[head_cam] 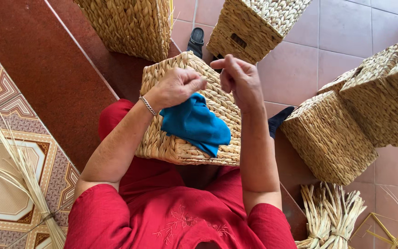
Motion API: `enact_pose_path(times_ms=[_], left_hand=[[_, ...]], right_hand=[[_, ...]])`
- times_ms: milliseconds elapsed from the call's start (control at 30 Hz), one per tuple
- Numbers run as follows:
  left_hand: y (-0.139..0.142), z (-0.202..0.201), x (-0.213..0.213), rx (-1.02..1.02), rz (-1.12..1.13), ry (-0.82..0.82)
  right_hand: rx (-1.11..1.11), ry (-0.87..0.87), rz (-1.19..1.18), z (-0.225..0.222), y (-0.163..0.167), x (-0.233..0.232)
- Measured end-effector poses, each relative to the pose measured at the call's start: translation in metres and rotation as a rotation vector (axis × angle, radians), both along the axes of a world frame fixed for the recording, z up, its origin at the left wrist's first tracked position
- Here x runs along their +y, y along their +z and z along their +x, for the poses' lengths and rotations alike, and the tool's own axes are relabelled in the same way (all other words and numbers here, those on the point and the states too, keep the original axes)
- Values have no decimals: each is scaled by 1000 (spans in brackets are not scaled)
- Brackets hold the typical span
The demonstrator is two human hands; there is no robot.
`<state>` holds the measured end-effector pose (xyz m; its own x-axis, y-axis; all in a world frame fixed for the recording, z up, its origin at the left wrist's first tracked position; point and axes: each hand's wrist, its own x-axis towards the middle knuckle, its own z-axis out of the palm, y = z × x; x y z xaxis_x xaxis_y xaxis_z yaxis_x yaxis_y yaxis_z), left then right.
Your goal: The person sits on the floor and wipes woven water-hyacinth storage baskets one at a time with a blue cloth, turning each basket to clean its sides and placing it aside before taking the next basket.
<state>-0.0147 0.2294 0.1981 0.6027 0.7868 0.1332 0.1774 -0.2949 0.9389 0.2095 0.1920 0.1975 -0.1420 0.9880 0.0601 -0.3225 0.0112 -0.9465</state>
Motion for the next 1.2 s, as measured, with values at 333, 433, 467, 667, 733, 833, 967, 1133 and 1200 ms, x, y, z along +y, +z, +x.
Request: enact_pose_path(times_ms=[333, 433, 467, 667, 733, 833, 967, 1133, 1200], left_hand=[[-38, -5, -6, -204, -92, 43], [-36, -8, -9, -87, 258, 77], [-35, -9, -10, -135, 72, 128], [-44, -27, -26, -312, -93, 456], [-59, -32, -34, -285, -25, 537], [-84, -33, -49, -160, 297, 564], [-104, -33, -68, 111, 284, 536], [-104, -35, -73, 155, 286, 494], [-103, -34, -73, 212, 365, 482]], right_hand=[[-398, -79, -101, 15, -81, -15], [-573, -215, -23, 18, -89, -26], [-510, -278, 38, 18, -88, -34], [-784, -359, 573, -15, -68, -116], [-771, -293, 613, -34, -66, -129], [-927, -318, 649, -48, -70, -134], [-1019, -517, 603, -42, -99, -134], [-1198, -770, 158, 7, -167, -138], [-1336, -813, -208, 37, -192, -147]])
